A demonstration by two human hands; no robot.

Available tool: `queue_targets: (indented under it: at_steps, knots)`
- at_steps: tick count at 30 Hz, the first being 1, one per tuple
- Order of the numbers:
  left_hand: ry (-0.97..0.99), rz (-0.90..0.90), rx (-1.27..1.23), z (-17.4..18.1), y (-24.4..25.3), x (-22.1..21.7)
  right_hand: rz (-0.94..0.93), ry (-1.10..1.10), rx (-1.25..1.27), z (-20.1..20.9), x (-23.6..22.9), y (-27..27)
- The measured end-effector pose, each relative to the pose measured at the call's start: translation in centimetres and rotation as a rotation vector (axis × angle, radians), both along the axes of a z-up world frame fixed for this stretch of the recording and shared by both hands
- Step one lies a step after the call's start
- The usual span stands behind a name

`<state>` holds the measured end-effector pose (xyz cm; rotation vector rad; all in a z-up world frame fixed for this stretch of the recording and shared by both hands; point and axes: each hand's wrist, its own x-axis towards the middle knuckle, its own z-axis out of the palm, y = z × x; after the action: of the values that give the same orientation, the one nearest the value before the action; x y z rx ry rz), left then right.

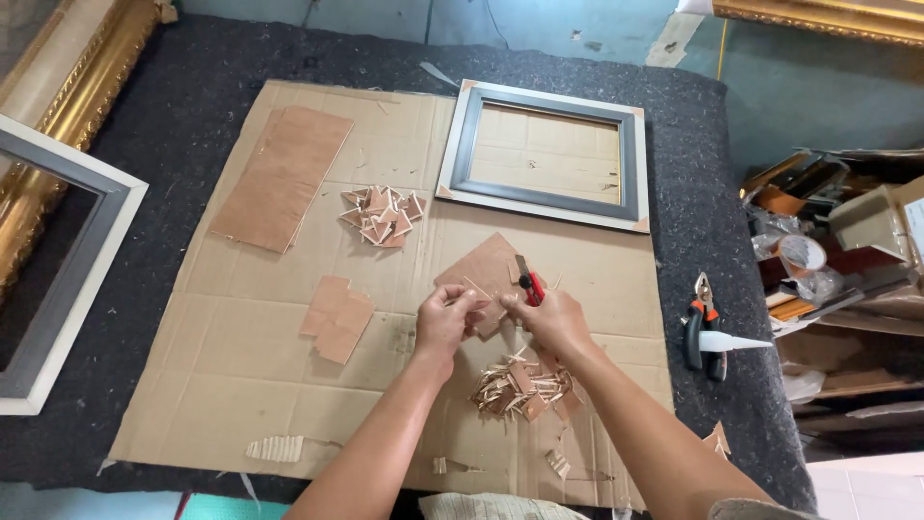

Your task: Using a utility knife to shave small pieces of wood or cardboard on a workbench to create slivers.

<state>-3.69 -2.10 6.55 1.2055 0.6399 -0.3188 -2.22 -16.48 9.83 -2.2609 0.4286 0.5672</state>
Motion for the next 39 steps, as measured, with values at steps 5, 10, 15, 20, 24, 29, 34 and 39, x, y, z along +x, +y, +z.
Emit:
queue_targets:
  at_steps: [5, 10, 15, 20, 24, 29, 34, 39]
  knots:
    - [-0.012, 0.003, -0.053, -0.4, -0.9, -0.3, -0.143, -0.051, 0.289, 1.7, -1.3, 1.2]
    - [-0.023, -0.08, 0.075, -1.0, -0.3, 0.5, -0.118, -0.081, 0.36, 1.4, -1.1, 1.2]
    - [-0.06, -0.328, 0.184, 0.7, 0.2, 0.3, -0.15, -0.059, 0.352, 1.1, -0.5, 1.0]
    - [0.026, -0.225, 0.2, -1.3, 0.3, 1.3, 0.158, -0.013, -0.106, 3.1, -1.5, 1.4]
    - [0.106, -0.196, 0.145, -2.4, 0.4, 1.6, 0.291, 0.013, -0.176, 4.5, -3.1, 1.5]
    - [0.079, -0.219, 0.162, -2.7, 0.5, 1.7, 0.309, -0.02, -0.203, 4.9, -3.8, 1.7]
    - [0.051, -0.291, 0.149, -1.3, 0.5, 1.3, 0.164, -0.136, -0.065, 2.3, -2.4, 1.4]
    - [-0.012, -0.347, 0.103, -0.5, 0.9, 1.4, 0.032, -0.073, 0.118, -0.8, -0.4, 1.7]
